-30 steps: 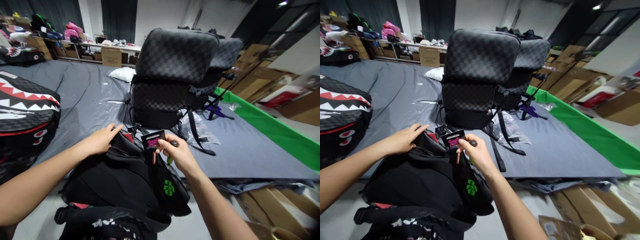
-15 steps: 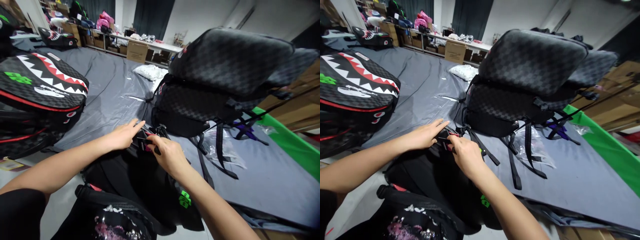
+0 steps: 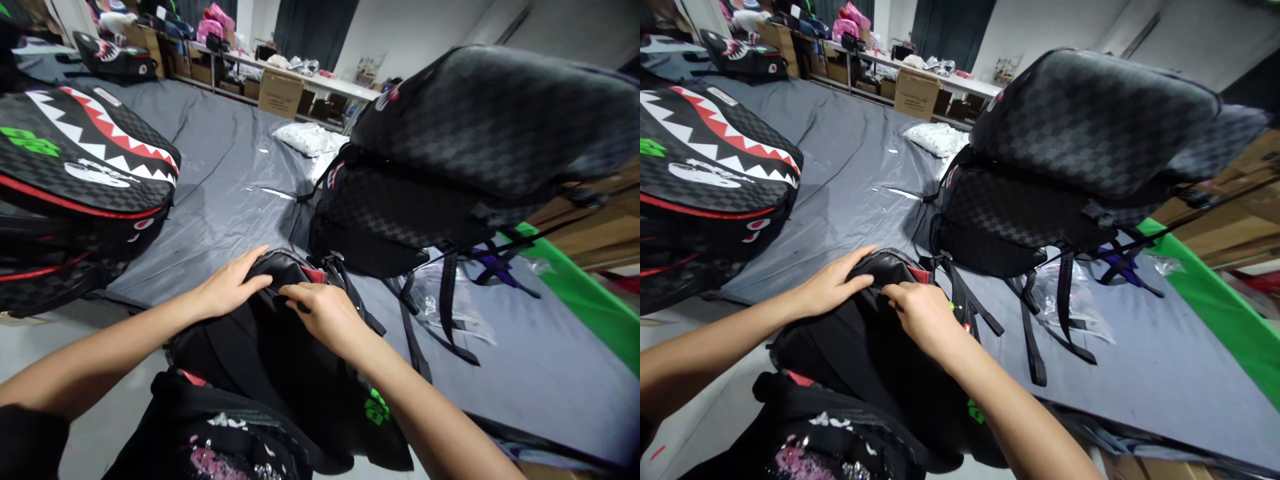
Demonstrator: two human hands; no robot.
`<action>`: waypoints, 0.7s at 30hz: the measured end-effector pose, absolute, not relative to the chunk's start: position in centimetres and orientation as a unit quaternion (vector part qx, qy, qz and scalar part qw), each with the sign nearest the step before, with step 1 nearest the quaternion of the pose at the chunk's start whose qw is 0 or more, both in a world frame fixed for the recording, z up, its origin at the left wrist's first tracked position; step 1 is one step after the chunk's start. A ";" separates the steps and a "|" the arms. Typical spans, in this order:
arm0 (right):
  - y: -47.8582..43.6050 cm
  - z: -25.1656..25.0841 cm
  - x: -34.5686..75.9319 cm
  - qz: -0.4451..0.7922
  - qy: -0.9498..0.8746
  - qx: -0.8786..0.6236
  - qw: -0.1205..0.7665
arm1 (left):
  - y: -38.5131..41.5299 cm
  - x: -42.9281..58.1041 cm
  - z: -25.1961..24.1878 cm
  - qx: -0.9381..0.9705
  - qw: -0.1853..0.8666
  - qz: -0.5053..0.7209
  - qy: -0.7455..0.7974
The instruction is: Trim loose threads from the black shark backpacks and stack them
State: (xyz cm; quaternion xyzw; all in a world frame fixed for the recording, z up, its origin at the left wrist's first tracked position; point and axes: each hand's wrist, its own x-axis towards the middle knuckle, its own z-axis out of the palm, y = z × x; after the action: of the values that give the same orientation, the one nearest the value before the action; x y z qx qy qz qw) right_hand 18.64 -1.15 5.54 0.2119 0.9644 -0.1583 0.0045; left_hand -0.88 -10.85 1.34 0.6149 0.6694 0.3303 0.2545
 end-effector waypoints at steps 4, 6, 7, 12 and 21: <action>-1.3 4.8 16.5 -0.160 0.966 0.196 0.048 | -13.0 -1.3 -0.4 0.610 0.246 0.317 0.684; -1.3 4.1 15.8 -0.145 0.965 0.212 0.052 | -13.3 -1.3 -0.9 0.609 0.236 0.325 0.684; -1.3 3.8 15.6 -0.131 0.965 0.219 0.055 | -13.3 -1.3 -1.1 0.609 0.235 0.329 0.682; -1.3 3.5 15.7 -0.101 0.971 0.198 0.089 | -13.0 -1.4 -1.5 0.606 0.241 0.341 0.677; -1.8 3.7 14.0 -0.096 0.974 0.206 0.013 | -13.1 -1.5 -1.7 0.604 0.243 0.350 0.674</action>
State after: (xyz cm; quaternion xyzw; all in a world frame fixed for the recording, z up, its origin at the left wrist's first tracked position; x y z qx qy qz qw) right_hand 14.02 -1.81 3.72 0.2060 0.9737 -0.0963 0.0128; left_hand -1.52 -13.07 -1.67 0.6037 0.6739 0.3496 0.2432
